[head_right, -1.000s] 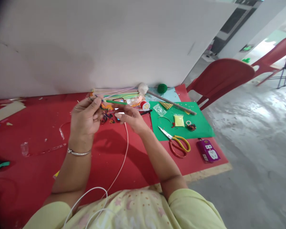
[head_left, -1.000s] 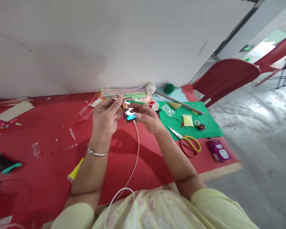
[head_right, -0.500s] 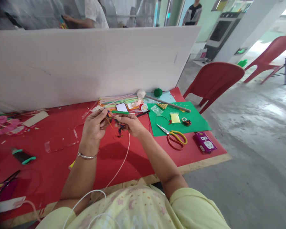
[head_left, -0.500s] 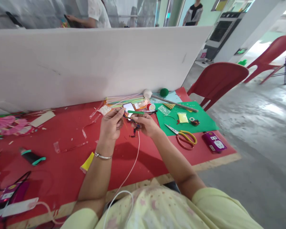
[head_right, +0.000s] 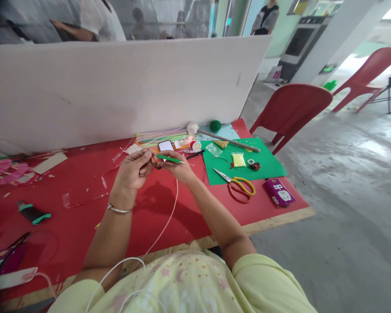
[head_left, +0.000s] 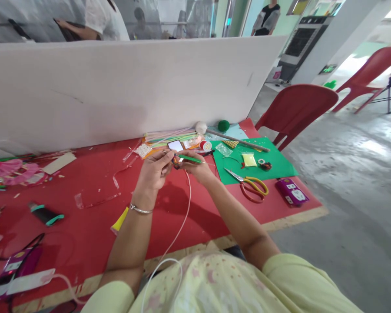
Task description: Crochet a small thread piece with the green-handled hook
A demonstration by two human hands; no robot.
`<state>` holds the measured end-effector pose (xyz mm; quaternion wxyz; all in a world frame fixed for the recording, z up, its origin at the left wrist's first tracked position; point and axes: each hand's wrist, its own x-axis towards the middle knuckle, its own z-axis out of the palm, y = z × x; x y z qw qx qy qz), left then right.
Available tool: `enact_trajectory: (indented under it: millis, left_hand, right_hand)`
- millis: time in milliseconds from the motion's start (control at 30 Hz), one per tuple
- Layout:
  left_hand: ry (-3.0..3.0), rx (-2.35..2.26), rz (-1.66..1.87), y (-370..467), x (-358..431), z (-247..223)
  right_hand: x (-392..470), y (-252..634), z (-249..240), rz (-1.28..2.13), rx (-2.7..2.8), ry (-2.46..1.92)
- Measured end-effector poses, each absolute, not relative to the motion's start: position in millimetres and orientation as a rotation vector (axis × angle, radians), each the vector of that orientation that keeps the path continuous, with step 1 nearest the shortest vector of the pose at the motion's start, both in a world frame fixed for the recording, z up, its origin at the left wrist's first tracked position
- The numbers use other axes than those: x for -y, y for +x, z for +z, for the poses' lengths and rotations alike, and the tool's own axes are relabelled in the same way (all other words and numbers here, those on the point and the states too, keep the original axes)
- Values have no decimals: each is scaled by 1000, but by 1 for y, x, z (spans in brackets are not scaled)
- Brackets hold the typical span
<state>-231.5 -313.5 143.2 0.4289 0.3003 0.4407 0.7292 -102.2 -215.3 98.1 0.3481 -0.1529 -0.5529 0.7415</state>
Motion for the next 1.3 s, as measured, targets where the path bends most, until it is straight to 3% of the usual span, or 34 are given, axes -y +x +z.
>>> enact_trajectory:
  millis: [167, 300, 500, 667, 933, 1300]
  left_hand:
    - [775, -1167, 1838, -234, 312, 145]
    - [805, -1210, 1853, -237, 309, 146]
    - [974, -1354, 1937, -245, 306, 140]
    - [1035, -1415, 1981, -252, 304, 137]
    - [887, -1246, 1979, -256, 299, 139]
    - [1286, -1938, 2187, -243, 299, 137]
  right_hand:
    - [211, -92, 110, 1778, 1649, -176]
    - [211, -104, 112, 1722, 1567, -266]
    - [211, -124, 116, 2019, 1353, -463]
    - [203, -127, 126, 2143, 1471, -357]
    - [191, -136, 119, 2000, 1493, -315]
    - [206, -129, 128, 1679, 1646, -334]
